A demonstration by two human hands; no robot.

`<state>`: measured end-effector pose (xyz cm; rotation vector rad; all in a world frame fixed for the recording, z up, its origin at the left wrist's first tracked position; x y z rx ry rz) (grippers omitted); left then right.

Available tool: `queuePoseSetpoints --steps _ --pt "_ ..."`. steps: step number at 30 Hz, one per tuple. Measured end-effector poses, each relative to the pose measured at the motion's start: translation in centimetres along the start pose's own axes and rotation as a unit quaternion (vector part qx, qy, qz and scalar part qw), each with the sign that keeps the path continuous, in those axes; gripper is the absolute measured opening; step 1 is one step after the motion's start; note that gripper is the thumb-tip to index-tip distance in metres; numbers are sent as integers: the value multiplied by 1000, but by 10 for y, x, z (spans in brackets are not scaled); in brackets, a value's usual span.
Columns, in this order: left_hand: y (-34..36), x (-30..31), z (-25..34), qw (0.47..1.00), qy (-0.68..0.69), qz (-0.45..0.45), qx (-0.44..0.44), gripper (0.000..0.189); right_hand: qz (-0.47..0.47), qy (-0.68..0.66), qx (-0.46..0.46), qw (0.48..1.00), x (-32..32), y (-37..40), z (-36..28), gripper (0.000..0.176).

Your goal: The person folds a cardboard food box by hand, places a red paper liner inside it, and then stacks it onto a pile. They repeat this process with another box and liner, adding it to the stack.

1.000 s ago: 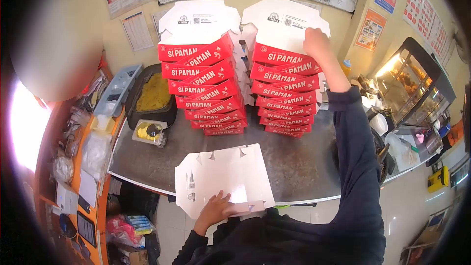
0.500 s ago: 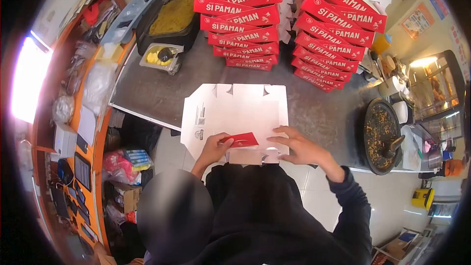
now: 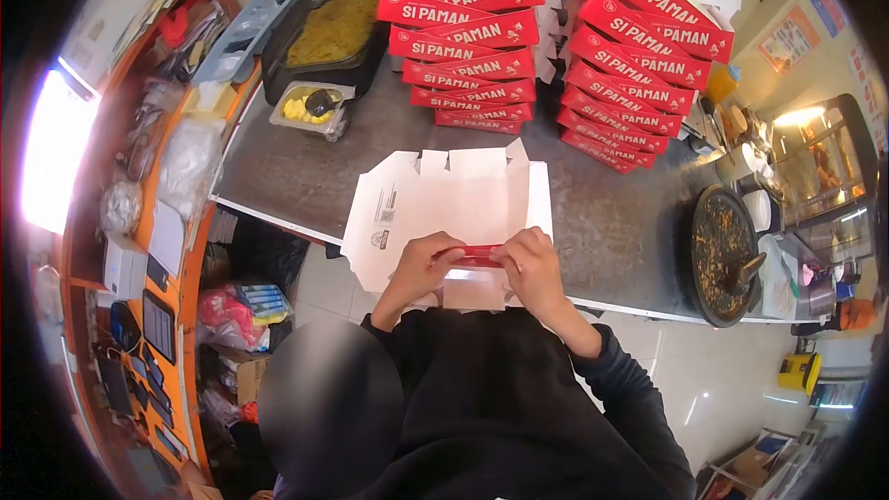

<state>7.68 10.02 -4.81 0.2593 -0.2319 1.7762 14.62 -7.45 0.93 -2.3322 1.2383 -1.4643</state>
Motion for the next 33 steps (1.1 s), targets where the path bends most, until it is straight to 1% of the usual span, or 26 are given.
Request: queuePoseSetpoints --steps 3,6,9,11,12,14,15,16,17,18,19,22,24,25,28,31,33 --pt "2 5 18 999 -28 -3 -21 12 18 10 43 999 6 -10 -3 15" --pt "6 6 26 997 -71 -8 -7 14 -129 27 -4 991 2 -19 1 16" --pt "21 12 34 989 -148 -19 14 22 -192 -44 -90 976 -6 -21 12 21" --pt "36 26 40 974 -225 33 -24 25 -181 -89 -148 968 -2 -26 16 16" --pt "47 34 45 957 -269 87 -69 24 -175 -111 -177 962 -1 -27 17 14" --pt "56 52 38 944 -291 135 -74 24 -162 -137 -188 959 -1 -27 17 11" --pt "56 60 28 954 -270 129 -34 23 -158 -151 -192 957 -2 -26 16 10" --pt "57 64 19 961 -248 123 5 23 -140 -120 -161 970 -1 -28 10 12" --pt "56 68 13 960 -240 138 40 21 -120 -88 -130 980 -1 -30 3 14" --pt "52 71 20 958 -230 152 74 20 -99 -55 -99 989 -1 -33 -5 16" --pt "47 72 26 955 -219 166 107 18 -98 -52 -87 990 -3 -35 -12 16" --pt "38 65 62 918 -333 215 20 16 -90 -58 -40 993 -13 -43 -34 19" --pt "35 52 84 897 -393 194 -53 16 -80 -84 6 993 -20 -46 -45 19" --pt "35 48 91 884 -421 183 -90 17 -91 -108 18 990 -19 -47 -49 19" --pt "35 52 91 907 -382 152 -92 21 -90 -137 49 985 -14 -44 -51 19" --pt "40 42 94 886 -421 161 -113 35 -31 -173 28 984 -9 -42 -47 19" --pt "45 26 107 896 -373 208 -119 44 -11 -210 -61 976 -6 -42 -48 19"
Point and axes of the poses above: each hand's wrist, its own y-axis away from the middle knuckle, its own x-axis out of the back of the hand, z = x × y, the point moved 6 cm from there along -y, towards the middle knuckle, and after that the axes turned 4 degrees about x, right-handed, at the moved point
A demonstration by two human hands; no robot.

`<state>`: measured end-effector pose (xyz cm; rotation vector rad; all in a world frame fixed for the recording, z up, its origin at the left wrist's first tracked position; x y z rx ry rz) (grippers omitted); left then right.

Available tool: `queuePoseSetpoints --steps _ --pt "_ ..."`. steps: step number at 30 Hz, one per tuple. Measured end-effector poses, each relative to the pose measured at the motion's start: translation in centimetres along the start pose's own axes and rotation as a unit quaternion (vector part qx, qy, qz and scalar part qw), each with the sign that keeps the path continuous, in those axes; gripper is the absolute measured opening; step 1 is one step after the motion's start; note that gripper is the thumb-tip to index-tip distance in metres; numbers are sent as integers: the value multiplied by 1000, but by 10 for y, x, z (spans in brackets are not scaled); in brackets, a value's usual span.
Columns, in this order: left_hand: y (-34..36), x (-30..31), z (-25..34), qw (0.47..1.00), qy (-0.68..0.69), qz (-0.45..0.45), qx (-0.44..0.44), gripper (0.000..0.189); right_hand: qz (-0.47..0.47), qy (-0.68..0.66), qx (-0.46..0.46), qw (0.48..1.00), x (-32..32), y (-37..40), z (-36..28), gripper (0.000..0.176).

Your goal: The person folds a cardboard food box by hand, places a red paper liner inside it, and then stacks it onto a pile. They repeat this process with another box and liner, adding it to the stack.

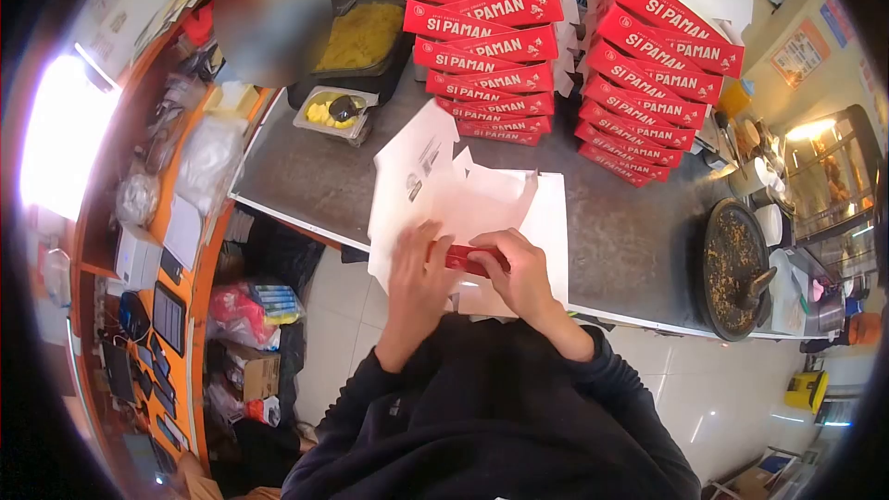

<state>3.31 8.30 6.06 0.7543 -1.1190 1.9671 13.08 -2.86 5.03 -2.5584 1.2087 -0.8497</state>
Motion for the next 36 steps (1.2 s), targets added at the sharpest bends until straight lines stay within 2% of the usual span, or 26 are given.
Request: queuePoseSetpoints --steps 1,2,4,5,7,8,9,10,11,12,13,15,16,19,20,21,23,24,25,27,28,29,31,33,34,36 --pt "4 1 7 999 21 23 12 49 17 -21 -41 999 1 2 0 20" --pt "10 -7 10 999 -23 -6 -21 63 8 -53 -57 997 -3 6 2 24" --pt "28 -30 -15 998 -3 52 -24 59 -9 -119 -89 989 -13 15 10 33" --pt "36 -40 -27 996 8 80 -28 57 63 -44 -56 995 -5 17 6 40" --pt "50 -43 -37 990 18 131 -52 45 202 109 11 973 10 28 -6 54" --pt "60 -47 -43 985 21 156 -70 41 204 61 -95 973 7 41 21 64" --pt "69 -49 -48 979 23 180 -88 38 163 -114 -197 960 -1 43 48 67" --pt "76 -50 -50 978 25 182 -100 47 116 -285 -292 906 -11 47 69 70" --pt "83 -55 -52 974 23 189 -121 44 66 -443 -375 811 -22 54 81 74" --pt "84 -58 -51 970 21 197 -143 41 -17 -505 -379 775 -26 51 79 70" --pt "84 -60 -50 964 20 206 -164 38 -2 -485 -369 793 -25 48 80 71" --pt "73 -57 -53 986 89 123 -76 45 24 -443 -349 825 -28 42 79 72" --pt "64 -51 -49 989 123 82 -31 48 35 -425 -315 848 -27 34 76 72" --pt "68 -39 -40 984 174 27 28 56 59 -355 -206 910 -31 7 61 73" --pt "73 -35 -40 978 200 38 35 55 63 -320 -172 929 -35 -2 49 73" --pt "78 -29 -49 948 292 86 89 57 65 -285 -140 946 -40 -9 35 73" --pt "93 -20 -69 847 460 180 195 61 26 -142 -7 990 -48 -27 -17 75" --pt "100 -12 -86 742 607 220 181 63 3 -38 143 989 -58 -28 -41 78" --pt "101 0 -98 611 732 254 160 66 -77 -52 183 979 -77 -27 -58 74" --pt "108 16 -90 335 890 237 199 69 -148 92 384 907 -116 1 -81 65" --pt "106 23 -87 273 910 231 211 69 -139 90 402 901 -119 8 -87 62" --pt "104 28 -86 253 916 226 213 69 -130 86 420 894 -121 14 -93 60" --pt "95 41 -83 274 917 213 196 70 -113 79 428 893 -123 15 -89 56" --pt "85 53 -80 322 907 201 181 70 -100 72 406 905 -117 10 -59 53" --pt "78 58 -81 356 897 192 178 70 -40 42 345 937 -103 4 -48 41" --pt "65 65 -80 449 860 168 178 71 52 55 270 960 -84 1 -17 49"
Point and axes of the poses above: each hand's wrist, its own y-axis away from the middle knuckle, its own x-axis out of the back of the hand, z = x × y, the point moved 6 cm from there along -y, towards the middle knuckle, and after that the axes turned 4 degrees about x, right-handed, at the moved point
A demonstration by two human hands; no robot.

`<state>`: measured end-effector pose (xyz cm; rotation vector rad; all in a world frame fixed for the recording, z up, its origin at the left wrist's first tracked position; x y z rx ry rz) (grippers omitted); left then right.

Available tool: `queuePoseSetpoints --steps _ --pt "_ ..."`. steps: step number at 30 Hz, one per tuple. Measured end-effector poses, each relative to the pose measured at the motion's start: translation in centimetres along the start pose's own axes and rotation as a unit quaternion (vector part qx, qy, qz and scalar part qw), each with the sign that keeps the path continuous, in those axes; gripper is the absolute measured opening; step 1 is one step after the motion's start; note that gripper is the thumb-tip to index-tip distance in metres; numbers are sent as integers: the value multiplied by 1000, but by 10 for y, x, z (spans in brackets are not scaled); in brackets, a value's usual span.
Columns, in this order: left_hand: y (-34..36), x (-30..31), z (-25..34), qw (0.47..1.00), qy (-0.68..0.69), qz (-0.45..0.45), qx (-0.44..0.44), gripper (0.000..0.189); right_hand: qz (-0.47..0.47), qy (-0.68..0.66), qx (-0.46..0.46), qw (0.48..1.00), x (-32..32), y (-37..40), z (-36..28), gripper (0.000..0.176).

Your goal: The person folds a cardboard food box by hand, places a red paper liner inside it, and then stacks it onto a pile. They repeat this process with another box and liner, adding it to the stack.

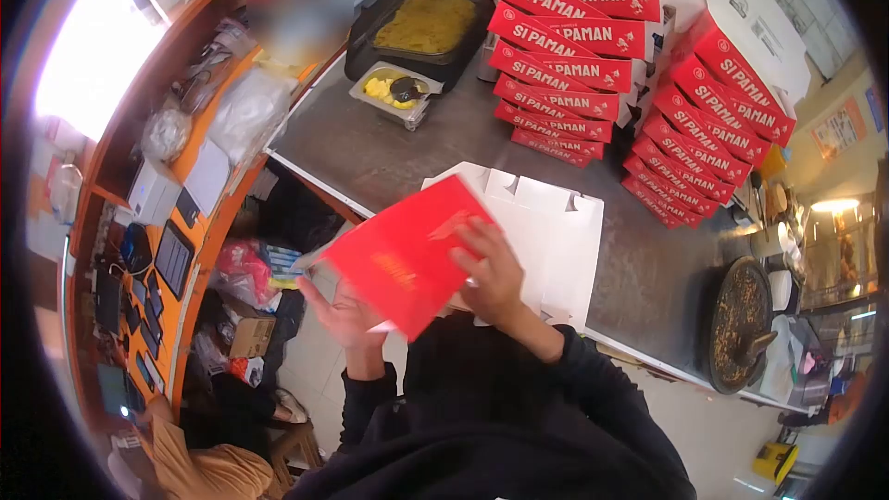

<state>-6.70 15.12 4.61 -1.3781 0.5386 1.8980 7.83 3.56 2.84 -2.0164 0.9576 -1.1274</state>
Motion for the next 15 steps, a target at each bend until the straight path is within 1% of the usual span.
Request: queuePoseSetpoints --steps 1,2,3,4,6,7,9,10,11,13,14,15 --pt "-6 -5 -2 994 -111 -7 22 67 42 25 11 999 6 9 11 55" --pt "-10 -8 -5 974 -220 -14 48 65 40 49 23 998 6 25 22 59" --pt "-14 -11 -9 942 -326 -21 74 63 39 74 34 996 8 39 28 63" --pt "-14 -39 -19 808 -569 -111 106 49 15 37 30 999 9 46 31 65" --pt "-22 -57 -52 664 -710 -175 156 46 -31 -35 23 999 11 56 35 68" --pt "-23 -61 -69 578 -769 -205 179 46 -62 -47 -22 997 20 54 34 65" --pt "-18 -60 -95 479 -824 -271 137 49 -123 -71 -118 983 47 60 30 61" --pt "-15 -57 -107 426 -845 -302 115 50 3 -149 -87 985 60 70 34 52" --pt "-8 -49 -118 389 -855 -321 115 51 77 -203 -157 963 72 89 43 48" --pt "8 -39 -136 312 -870 -364 116 54 -5 -86 -167 982 105 90 38 44" --pt "12 -39 -141 293 -872 -368 132 53 -60 -99 -192 974 112 84 33 31" --pt "15 -38 -143 288 -873 -371 129 53 -58 -113 -235 964 114 85 34 28"
Point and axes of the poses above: each hand's wrist, its own y-axis away from the middle knuckle, its own x-axis out of the back of the hand, z = x × y, the point moved 6 cm from there along -y, towards the middle knuckle, and after that the axes turned 4 degrees about x, right-handed, at the moved point
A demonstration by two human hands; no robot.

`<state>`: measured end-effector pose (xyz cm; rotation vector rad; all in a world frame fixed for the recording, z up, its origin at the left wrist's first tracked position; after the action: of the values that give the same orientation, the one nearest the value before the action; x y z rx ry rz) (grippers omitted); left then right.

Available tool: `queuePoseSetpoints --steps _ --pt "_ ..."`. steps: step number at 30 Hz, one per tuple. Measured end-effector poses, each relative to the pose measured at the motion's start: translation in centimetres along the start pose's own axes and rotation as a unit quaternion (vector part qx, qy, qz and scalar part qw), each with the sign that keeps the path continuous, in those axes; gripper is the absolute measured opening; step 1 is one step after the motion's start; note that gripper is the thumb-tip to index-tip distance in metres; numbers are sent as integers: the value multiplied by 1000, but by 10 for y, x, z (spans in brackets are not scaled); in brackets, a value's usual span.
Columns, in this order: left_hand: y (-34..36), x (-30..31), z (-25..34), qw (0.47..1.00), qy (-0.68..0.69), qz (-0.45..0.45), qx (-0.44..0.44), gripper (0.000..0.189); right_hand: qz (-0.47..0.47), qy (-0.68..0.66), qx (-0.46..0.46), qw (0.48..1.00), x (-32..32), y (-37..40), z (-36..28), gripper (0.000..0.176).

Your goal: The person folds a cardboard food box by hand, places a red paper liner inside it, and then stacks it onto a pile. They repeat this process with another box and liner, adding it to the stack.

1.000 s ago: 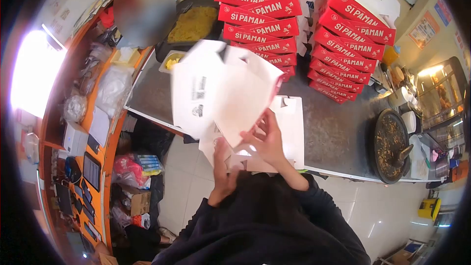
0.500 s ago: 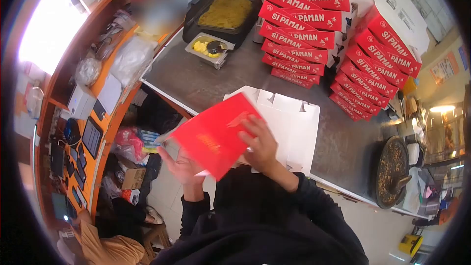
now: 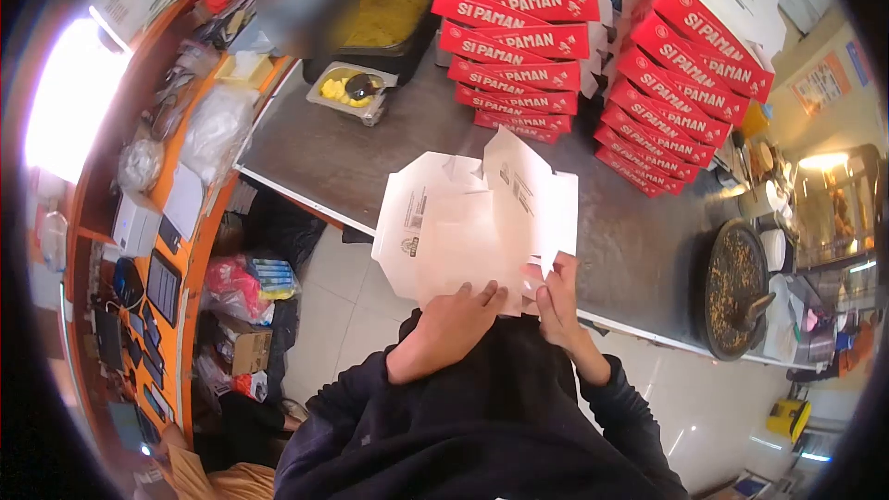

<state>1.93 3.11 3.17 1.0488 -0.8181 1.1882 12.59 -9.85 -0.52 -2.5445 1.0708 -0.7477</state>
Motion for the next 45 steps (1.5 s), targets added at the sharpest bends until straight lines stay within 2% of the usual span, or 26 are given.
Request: queuePoseSetpoints --steps 2,3,5,6,8,9,12,15,18,19,22,23,26,27,30,31,34,37,39,40,42,45 --pt "1 -5 1 1000 -15 5 -4 53 6 -37 -79 996 -2 -1 3 23" --pt "3 -3 1 998 -9 52 -18 48 11 37 -38 999 1 -13 -10 20" --pt "11 2 -6 988 2 146 -43 39 30 34 -44 998 1 -10 5 16" --pt "12 6 -14 994 41 98 -4 35 39 32 -46 998 1 -8 12 15" --pt "13 19 -34 990 119 1 76 27 101 -90 -123 983 7 -4 27 11" --pt "13 19 -46 982 182 51 28 17 131 -150 -160 967 9 -1 34 9" --pt "5 40 -72 968 240 -53 52 18 111 -190 -166 961 5 5 40 8" --pt "-10 39 -93 963 263 -54 9 23 90 -269 -196 939 -5 12 42 10" --pt "-21 24 -103 928 337 -158 12 24 26 -86 -21 996 -1 -21 -10 16" --pt "-25 19 -103 921 357 -154 0 24 4 37 43 998 -4 -28 -23 24" --pt "-37 5 -97 908 392 -144 -29 24 -60 89 1 994 -21 -31 -22 29" --pt "-42 3 -94 911 388 -138 -34 24 -45 128 17 991 -20 -31 -19 28" --pt "-50 -1 -91 926 358 -112 -52 23 43 202 -68 976 -9 -34 -2 28" --pt "-52 1 -90 931 344 -102 -60 23 113 103 -111 982 -2 -39 -7 30" --pt "-54 12 -85 953 291 -51 -63 22 104 181 -82 975 -6 -43 -15 26" --pt "-54 15 -83 958 276 -39 -71 21 87 218 -14 972 -7 -48 -26 27" --pt "-53 24 -77 966 237 -16 -97 20 51 236 32 970 -7 -54 -41 31" --pt "-54 32 -69 967 218 -1 -132 19 12 230 -44 972 1 -59 -31 34" --pt "-55 37 -68 967 211 30 -142 18 -8 261 18 965 -5 -61 -38 36" --pt "-55 40 -69 968 211 12 -137 18 -17 275 48 960 -9 -61 -41 37" --pt "-56 46 -68 968 211 -26 -130 18 -42 310 45 949 -8 -63 -40 34" --pt "-60 43 -72 962 223 -3 -157 24 -81 364 33 927 -8 -68 -45 26"
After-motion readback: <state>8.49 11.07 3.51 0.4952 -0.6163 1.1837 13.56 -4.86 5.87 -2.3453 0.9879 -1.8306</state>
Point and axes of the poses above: each hand's wrist, its own y-axis away from the middle knuckle, its own x-axis out of the back of the hand, z = x × y, the point moved 6 cm from there along -y, towards the middle knuckle, and after that the axes turned 4 degrees about x, right-handed, at the moved point
